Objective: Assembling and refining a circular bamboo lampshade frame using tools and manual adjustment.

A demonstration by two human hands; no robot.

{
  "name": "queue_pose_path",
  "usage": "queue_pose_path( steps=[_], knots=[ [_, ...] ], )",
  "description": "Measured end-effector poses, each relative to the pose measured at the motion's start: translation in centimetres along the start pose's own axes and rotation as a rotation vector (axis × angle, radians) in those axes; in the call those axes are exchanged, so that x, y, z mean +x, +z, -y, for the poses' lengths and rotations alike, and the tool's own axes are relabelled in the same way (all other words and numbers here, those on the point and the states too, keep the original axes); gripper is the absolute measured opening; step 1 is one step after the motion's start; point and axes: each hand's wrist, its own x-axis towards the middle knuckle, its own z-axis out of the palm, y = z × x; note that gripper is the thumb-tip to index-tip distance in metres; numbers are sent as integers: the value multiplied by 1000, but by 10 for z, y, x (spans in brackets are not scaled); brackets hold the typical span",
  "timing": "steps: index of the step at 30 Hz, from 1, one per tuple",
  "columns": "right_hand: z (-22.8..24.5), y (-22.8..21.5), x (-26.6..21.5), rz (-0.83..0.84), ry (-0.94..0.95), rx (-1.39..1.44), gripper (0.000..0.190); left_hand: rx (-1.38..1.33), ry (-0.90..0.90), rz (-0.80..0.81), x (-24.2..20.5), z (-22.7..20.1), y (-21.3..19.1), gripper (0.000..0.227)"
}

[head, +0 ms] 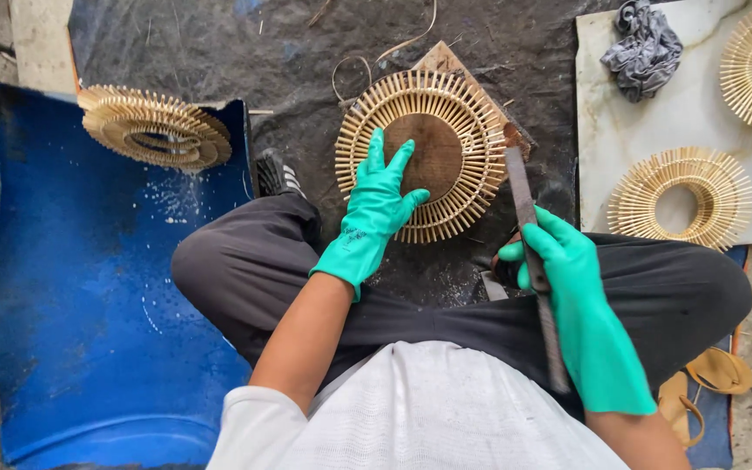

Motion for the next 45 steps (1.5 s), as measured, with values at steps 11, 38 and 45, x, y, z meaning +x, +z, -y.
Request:
queue_pose_path(
  steps=[11, 38, 45],
  knots=[
    [32, -10, 4, -107, -81, 46, 48, -309, 118, -379, 8, 91, 11, 63],
    [48, -21, 70, -85, -138, 169, 33, -1241, -862, 107, 12, 119, -17, 80],
    [87, -4, 3, -127, -469, 643, 25, -1191, -692, -6, 16, 132, -1, 69]
  ],
)
